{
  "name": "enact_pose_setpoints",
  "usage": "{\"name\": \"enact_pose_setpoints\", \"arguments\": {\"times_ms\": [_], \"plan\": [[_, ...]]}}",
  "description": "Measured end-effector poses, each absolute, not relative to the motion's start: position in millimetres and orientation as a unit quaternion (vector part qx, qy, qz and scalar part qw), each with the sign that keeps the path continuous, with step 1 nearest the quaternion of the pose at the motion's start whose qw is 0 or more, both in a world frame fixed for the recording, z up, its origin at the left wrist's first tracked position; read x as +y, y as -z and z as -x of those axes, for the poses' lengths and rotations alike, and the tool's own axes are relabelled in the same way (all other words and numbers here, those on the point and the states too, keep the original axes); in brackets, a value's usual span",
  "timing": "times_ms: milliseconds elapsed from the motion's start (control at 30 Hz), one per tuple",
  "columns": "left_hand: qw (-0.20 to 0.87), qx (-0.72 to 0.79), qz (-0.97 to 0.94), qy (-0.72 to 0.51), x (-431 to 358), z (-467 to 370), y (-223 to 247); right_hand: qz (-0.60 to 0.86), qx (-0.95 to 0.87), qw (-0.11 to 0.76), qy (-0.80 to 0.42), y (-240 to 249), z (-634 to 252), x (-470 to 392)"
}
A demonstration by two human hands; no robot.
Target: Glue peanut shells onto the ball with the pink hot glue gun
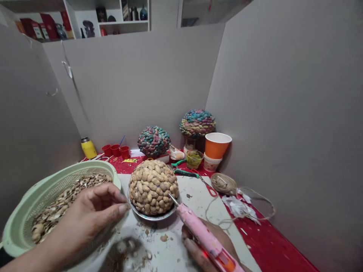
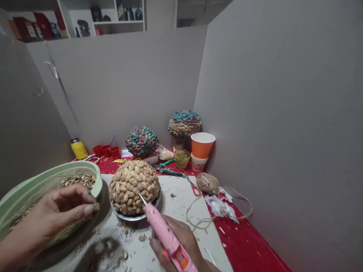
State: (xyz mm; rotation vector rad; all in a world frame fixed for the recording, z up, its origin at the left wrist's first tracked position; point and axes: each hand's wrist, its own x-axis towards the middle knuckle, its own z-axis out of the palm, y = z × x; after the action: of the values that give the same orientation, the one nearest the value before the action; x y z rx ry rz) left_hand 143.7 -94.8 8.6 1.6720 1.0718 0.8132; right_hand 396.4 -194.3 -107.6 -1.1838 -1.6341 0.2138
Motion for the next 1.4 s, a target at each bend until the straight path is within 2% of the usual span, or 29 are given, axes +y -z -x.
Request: {"name": "enact_pose_setpoints", "arguments": {"times_ms": [133,367,833,1000,1267,1400], "plan": [[0.474,0.432,-0.675,-0.364,-109,-170,2,0.493,-0.675,0.539,-0.104,106,-399,-196],[0.387,0.444,-0.692,-0.418,-95,-187,19,0.491,-0.654,0.562,-0.126,96,-400,-193],[0.386,0.451,-0.691,-0.412,-89,-204,28,0.47,-0.693,0.535,-0.113,102,-405,-188],[0.285,0.402,-0.742,-0.455,-81,-201,39,0.476,-0.688,0.536,-0.116,105,-405,-186],[0.097,0.239,-0.823,-0.507,-73,-197,47,0.447,-0.679,0.574,-0.096,104,-401,-183],[0.06,0.222,-0.831,-0.507,-70,-196,53,0.46,-0.677,0.567,-0.093,102,-401,-183]]}}
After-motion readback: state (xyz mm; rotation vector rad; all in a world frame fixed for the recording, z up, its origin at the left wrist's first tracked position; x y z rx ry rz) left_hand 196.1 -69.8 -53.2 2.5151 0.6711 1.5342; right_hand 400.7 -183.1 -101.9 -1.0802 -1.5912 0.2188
